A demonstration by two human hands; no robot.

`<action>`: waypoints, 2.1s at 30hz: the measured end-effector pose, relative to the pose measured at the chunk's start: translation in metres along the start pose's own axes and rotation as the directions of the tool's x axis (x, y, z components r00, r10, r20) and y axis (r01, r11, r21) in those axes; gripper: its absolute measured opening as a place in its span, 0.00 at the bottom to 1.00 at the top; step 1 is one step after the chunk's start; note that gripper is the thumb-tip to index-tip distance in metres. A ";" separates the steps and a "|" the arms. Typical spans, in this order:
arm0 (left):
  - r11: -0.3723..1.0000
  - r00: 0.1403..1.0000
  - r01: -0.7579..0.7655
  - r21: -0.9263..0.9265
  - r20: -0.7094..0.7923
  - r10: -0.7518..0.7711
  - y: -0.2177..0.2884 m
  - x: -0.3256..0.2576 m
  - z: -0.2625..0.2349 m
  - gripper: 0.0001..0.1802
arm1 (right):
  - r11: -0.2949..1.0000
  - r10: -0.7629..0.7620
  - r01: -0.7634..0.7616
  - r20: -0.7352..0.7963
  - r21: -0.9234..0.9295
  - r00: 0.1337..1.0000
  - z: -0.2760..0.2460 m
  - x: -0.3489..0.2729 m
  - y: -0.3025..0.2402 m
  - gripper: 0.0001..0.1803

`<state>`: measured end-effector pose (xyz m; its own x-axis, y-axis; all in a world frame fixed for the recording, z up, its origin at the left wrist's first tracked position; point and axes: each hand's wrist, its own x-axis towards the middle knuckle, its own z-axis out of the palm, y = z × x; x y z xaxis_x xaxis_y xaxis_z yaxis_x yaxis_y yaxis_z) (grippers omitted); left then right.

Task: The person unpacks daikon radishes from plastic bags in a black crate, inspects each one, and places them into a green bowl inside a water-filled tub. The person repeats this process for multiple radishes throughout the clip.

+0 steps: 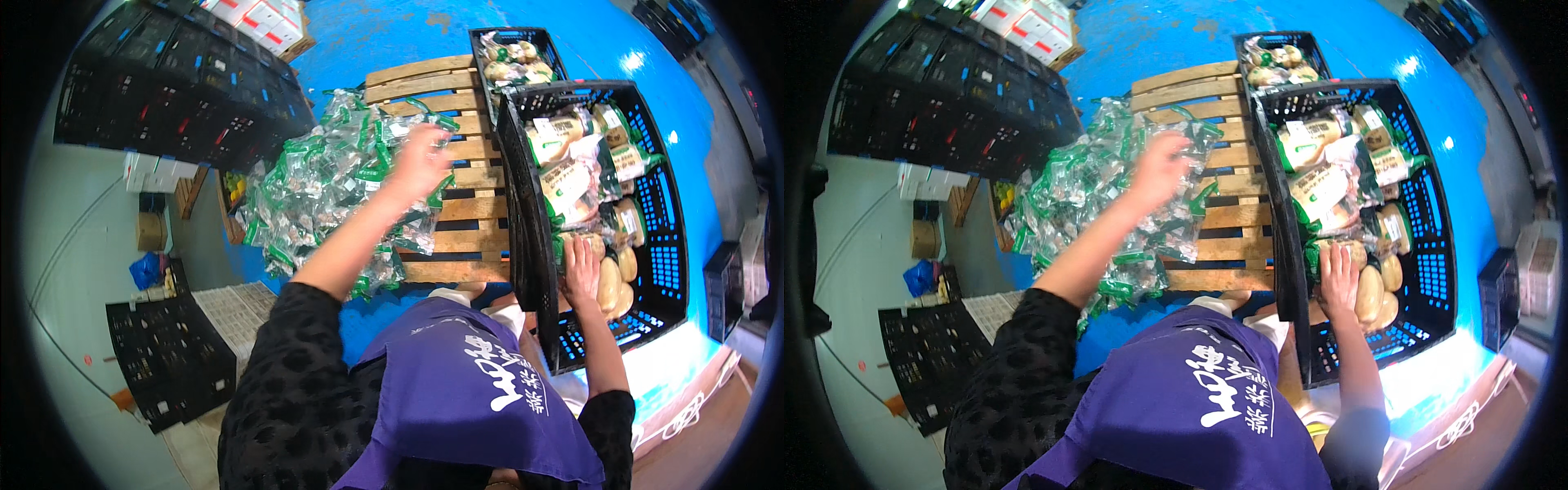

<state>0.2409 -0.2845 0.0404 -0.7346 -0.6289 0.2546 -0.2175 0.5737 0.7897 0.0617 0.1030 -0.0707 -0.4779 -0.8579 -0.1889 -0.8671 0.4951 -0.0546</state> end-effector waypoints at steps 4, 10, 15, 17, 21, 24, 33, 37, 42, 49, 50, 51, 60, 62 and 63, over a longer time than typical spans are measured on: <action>0.933 0.923 -0.345 -0.101 0.146 0.357 0.096 -0.005 0.131 0.14 | 0.997 0.018 -0.007 -0.133 0.083 0.991 -0.016 -0.008 0.026 0.37; 0.925 0.763 -0.368 -0.097 0.537 0.360 0.146 -0.030 0.237 0.18 | 0.979 -0.069 0.116 -0.270 0.165 0.960 0.013 -0.009 0.066 0.09; 0.889 0.553 -0.447 0.098 0.812 0.188 0.150 -0.028 0.254 0.30 | 0.815 0.144 0.137 -0.425 0.563 0.894 -0.053 0.002 0.076 0.08; 0.900 0.624 -0.435 0.003 0.722 0.299 0.142 -0.026 0.265 0.24 | 0.749 0.160 0.112 -0.343 0.653 0.926 -0.074 -0.003 0.086 0.07; 0.863 0.676 -0.401 -0.308 0.535 0.506 0.157 -0.019 0.265 0.10 | 0.599 0.139 0.152 -0.289 0.786 0.947 -0.104 -0.013 0.086 0.08; 0.925 0.736 -0.219 -0.312 0.569 0.366 0.149 -0.024 0.260 0.05 | 0.560 0.223 0.166 -0.340 0.812 0.914 -0.098 -0.020 0.088 0.18; 0.981 0.599 0.120 -0.155 0.799 0.053 0.109 -0.022 0.276 0.07 | 0.466 0.400 0.070 -0.281 0.882 0.872 -0.003 -0.001 0.083 0.16; 0.969 0.612 0.218 -0.114 0.789 -0.045 0.086 -0.024 0.282 0.03 | 0.330 0.384 -0.075 -0.061 0.941 0.921 0.002 0.007 0.078 0.14; 0.984 0.622 0.164 -0.064 0.781 -0.053 0.086 -0.024 0.282 0.07 | 0.359 0.389 -0.070 -0.081 0.931 0.917 0.006 0.016 0.070 0.12; 0.998 0.577 0.062 -0.024 0.817 -0.016 0.103 -0.014 0.282 0.08 | 0.399 0.406 0.105 -0.278 0.911 0.871 0.023 0.021 0.072 0.11; 0.997 0.585 0.074 -0.005 0.810 -0.040 0.101 -0.014 0.283 0.08 | 0.392 0.396 0.137 -0.301 0.910 0.868 0.020 0.023 0.069 0.11; 0.996 0.593 0.085 0.015 0.803 -0.062 0.100 -0.013 0.284 0.08 | 0.386 0.386 0.169 -0.325 0.907 0.863 0.017 0.023 0.068 0.12; 0.988 0.760 -0.136 -0.067 0.633 0.148 0.115 -0.024 0.294 0.11 | 0.571 0.218 0.205 -0.388 0.795 0.895 -0.005 0.024 0.077 0.15; 0.957 0.836 -0.273 -0.096 0.469 0.285 0.120 -0.030 0.302 0.12 | 0.551 0.328 0.131 -0.357 0.825 0.875 -0.027 0.016 0.068 0.12; 0.941 0.860 -0.330 -0.078 0.386 0.333 0.115 -0.032 0.311 0.08 | 0.574 0.387 0.059 -0.334 0.817 0.859 -0.020 0.016 0.067 0.10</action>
<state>0.0396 -0.0355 -0.0508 -0.9525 -0.1473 0.2667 0.0875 0.7062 0.7026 -0.0065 0.1198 -0.0580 -0.7932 -0.5917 0.1443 -0.4114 0.3458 -0.8433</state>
